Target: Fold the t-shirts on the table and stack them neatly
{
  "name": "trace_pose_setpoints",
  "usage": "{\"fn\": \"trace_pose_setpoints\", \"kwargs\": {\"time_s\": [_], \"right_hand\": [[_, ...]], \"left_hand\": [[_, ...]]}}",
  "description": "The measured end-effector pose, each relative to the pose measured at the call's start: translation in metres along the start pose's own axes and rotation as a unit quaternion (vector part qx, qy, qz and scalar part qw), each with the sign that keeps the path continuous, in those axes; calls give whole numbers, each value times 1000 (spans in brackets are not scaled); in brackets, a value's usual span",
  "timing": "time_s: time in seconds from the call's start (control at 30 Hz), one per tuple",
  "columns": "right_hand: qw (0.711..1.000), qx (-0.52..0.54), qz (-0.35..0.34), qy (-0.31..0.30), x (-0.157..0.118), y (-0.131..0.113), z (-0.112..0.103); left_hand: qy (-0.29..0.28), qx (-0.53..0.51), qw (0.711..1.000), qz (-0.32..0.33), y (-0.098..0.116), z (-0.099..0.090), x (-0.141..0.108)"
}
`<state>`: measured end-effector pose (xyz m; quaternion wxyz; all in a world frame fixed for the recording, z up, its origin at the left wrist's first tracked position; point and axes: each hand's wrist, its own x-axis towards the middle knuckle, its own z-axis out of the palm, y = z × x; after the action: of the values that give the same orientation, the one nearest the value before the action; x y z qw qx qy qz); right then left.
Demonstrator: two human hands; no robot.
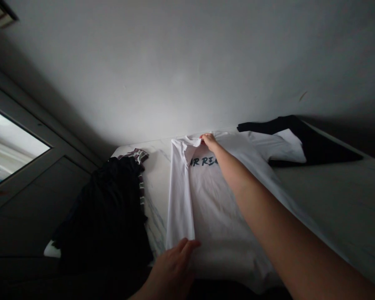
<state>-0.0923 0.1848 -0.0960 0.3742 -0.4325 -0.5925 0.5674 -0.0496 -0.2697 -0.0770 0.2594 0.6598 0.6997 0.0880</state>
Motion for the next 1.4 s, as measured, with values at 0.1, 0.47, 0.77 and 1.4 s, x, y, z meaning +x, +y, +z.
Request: {"fn": "trace_pose_setpoints", "kwargs": {"time_s": [0.1, 0.47, 0.77, 1.4], "right_hand": [[1000, -29, 1, -7, -5, 1, 1], [872, -355, -318, -115, -118, -5, 6], [694, -280, -441, -495, -350, 16, -53], [739, -346, -562, -133, -435, 69, -49]], "left_hand": [[-36, 7, 999, 24, 3, 4, 3], [131, -94, 987, 24, -11, 9, -24], [348, 40, 936, 43, -34, 67, -60], [508, -13, 860, 54, -8, 70, -52]]}}
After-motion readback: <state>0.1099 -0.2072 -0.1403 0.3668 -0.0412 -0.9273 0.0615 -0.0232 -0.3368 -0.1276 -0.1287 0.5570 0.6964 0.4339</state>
